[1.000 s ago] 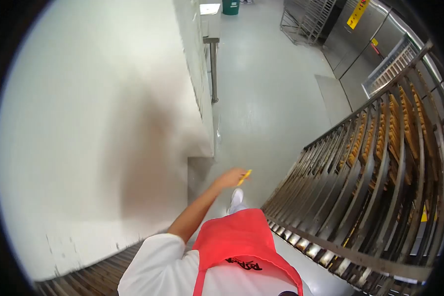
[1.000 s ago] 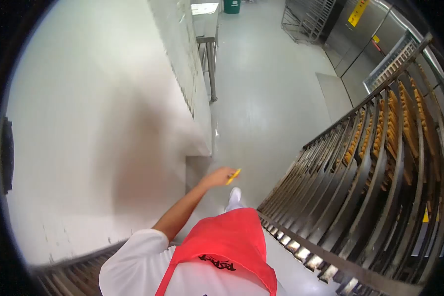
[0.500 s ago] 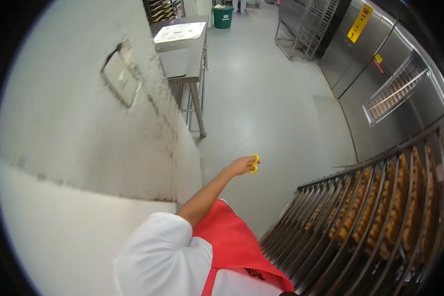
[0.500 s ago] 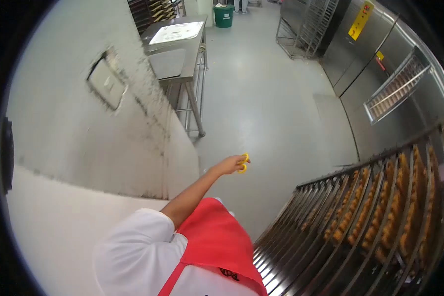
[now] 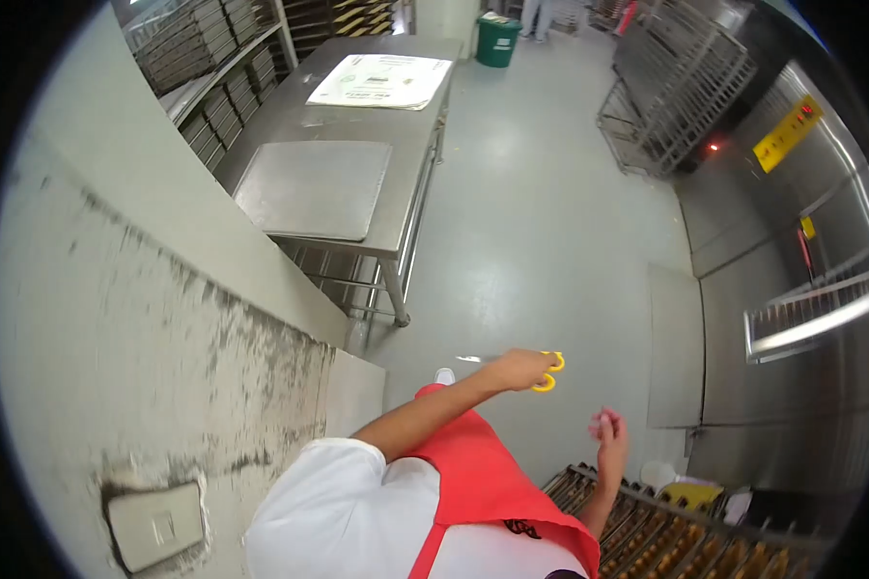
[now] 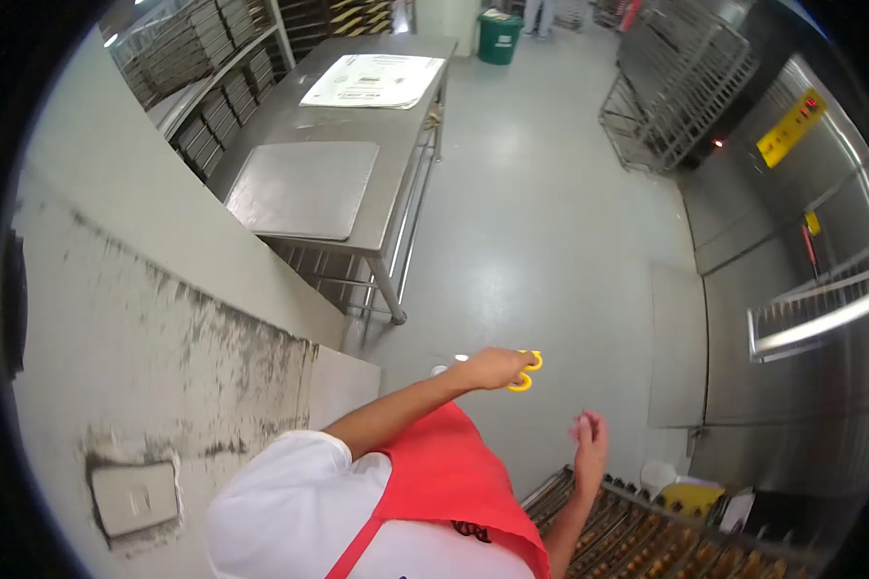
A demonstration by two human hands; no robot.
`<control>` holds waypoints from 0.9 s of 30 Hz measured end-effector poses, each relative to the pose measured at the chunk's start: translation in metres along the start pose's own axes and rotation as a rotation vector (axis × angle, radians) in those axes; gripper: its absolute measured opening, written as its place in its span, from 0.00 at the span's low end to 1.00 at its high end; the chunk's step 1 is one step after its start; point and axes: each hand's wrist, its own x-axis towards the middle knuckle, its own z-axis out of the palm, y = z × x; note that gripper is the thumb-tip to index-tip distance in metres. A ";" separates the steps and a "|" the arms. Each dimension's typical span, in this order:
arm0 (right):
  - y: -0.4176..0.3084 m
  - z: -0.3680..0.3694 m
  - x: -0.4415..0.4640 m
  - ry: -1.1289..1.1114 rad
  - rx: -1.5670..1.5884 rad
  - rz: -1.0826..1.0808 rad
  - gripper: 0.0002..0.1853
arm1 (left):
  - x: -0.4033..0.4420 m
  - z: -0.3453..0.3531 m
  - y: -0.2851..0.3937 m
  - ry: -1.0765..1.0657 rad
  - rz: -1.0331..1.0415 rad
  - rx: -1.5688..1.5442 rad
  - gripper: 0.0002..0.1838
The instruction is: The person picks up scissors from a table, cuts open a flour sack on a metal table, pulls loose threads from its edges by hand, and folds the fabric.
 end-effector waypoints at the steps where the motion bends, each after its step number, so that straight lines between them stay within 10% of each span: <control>1: -0.049 0.018 0.030 -0.085 -0.050 -0.117 0.16 | 0.016 -0.016 0.002 0.058 -0.046 -0.030 0.17; 8: -0.191 0.112 0.181 -0.533 -0.159 -0.318 0.13 | 0.127 -0.116 -0.029 -0.115 -0.126 -0.095 0.15; 20: -0.281 0.160 0.506 -0.540 -0.424 -0.361 0.08 | 0.394 -0.274 -0.125 -0.021 -0.139 0.209 0.14; 22: -0.313 0.170 0.552 -0.401 -0.636 -0.799 0.08 | 0.426 -0.304 -0.126 0.049 -0.226 0.199 0.14; 27: -0.365 0.208 0.655 -0.532 -0.724 -0.833 0.07 | 0.481 -0.375 -0.159 0.089 -0.348 0.200 0.14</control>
